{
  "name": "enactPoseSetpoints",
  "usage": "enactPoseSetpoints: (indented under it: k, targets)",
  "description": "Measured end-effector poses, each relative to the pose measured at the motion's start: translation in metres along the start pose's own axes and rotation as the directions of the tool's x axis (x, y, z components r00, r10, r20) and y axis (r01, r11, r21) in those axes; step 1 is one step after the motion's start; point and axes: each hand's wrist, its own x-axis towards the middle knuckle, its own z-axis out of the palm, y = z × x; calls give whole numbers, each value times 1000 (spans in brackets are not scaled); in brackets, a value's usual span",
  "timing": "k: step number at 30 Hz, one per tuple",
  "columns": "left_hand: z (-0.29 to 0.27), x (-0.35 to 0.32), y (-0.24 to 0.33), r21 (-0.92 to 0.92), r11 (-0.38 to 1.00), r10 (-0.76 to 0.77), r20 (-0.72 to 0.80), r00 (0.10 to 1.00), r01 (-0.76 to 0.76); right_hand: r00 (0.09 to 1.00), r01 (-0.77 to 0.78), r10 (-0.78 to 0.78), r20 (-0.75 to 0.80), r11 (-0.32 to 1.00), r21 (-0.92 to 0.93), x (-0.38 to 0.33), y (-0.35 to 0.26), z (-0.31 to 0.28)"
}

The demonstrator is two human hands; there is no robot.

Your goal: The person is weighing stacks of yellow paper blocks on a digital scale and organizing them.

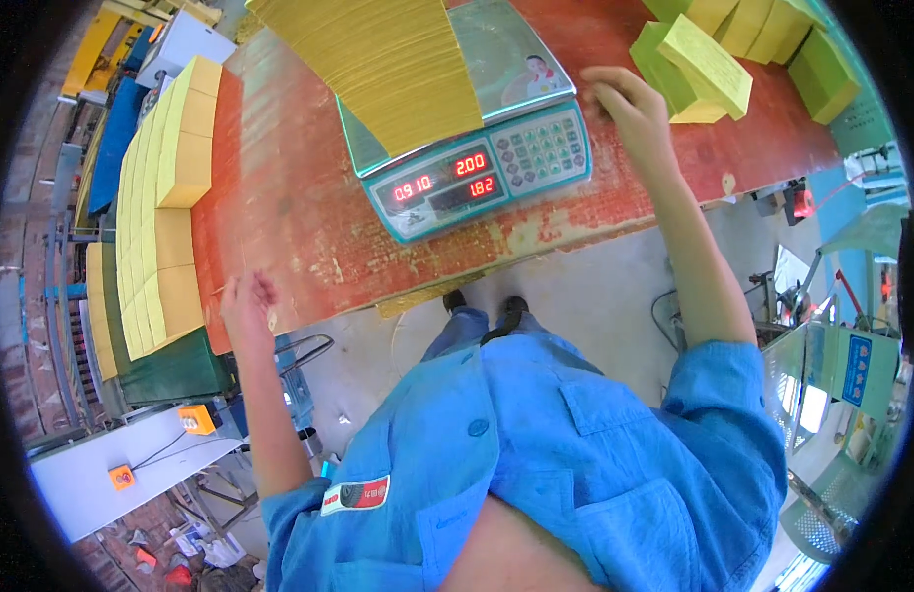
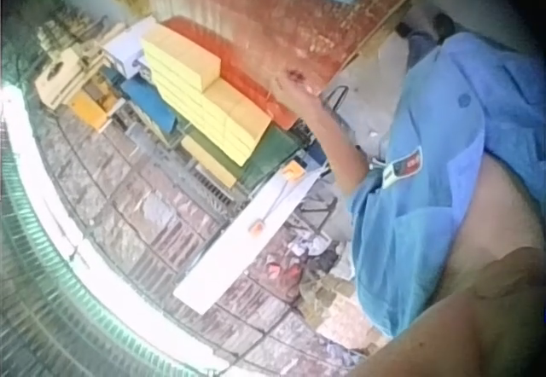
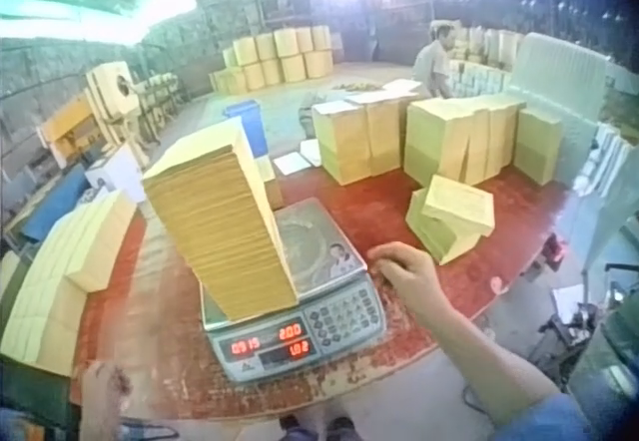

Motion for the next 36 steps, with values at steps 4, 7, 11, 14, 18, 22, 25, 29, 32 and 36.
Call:
enactPoseSetpoints:
  k: [4, 7, 11, 14, 18, 22, 25, 29, 32, 36]
  targets:
    - [51, 20, 100, 97, 981, 145, 212, 967, -168, 981, 4, -14, 196, 999, 49, 50, -8, 39]
    - [92, 48, 177, 131, 969, 168, 279, 946, -211, 977, -36, 12, 211, 993, 109, 100, -4, 84]
    - [181, 85, 263, 134, 940, 263, 306, 915, -315, 945, 29, -84, 317, 984, 174, 164, 25, 123]
    - [225, 105, 288, 248, 921, 220, 307, 926, -301, 964, -185, 146, 222, 968, 167, 151, 19, 158]
    - [158, 208, 316, 245, 968, -214, 716, 665, 48, 926, -92, -18, 378, 958, 270, 103, -14, 202]
    - [282, 44, 291, 601, 435, -5, 747, 665, -671, 972, 12, -51, 231, 986, 165, 81, 22, 131]
    - [255, 47, 310, 647, 278, 66, 725, 686, -710, 987, 152, -154, 33, 987, 58, 31, 4, 131]
    - [257, 38, 327, 719, 93, -22, 693, 721, -689, 988, -88, 60, 145, 977, 196, -57, -15, 107]
    - [293, 21, 310, 693, 301, 54, 673, 737, -655, 918, -393, 320, 235, 822, 412, -83, 14, 121]
    - [289, 33, 292, 651, 269, -31, 742, 669, -710, 796, -599, 328, 509, 302, 741, -69, 15, 150]
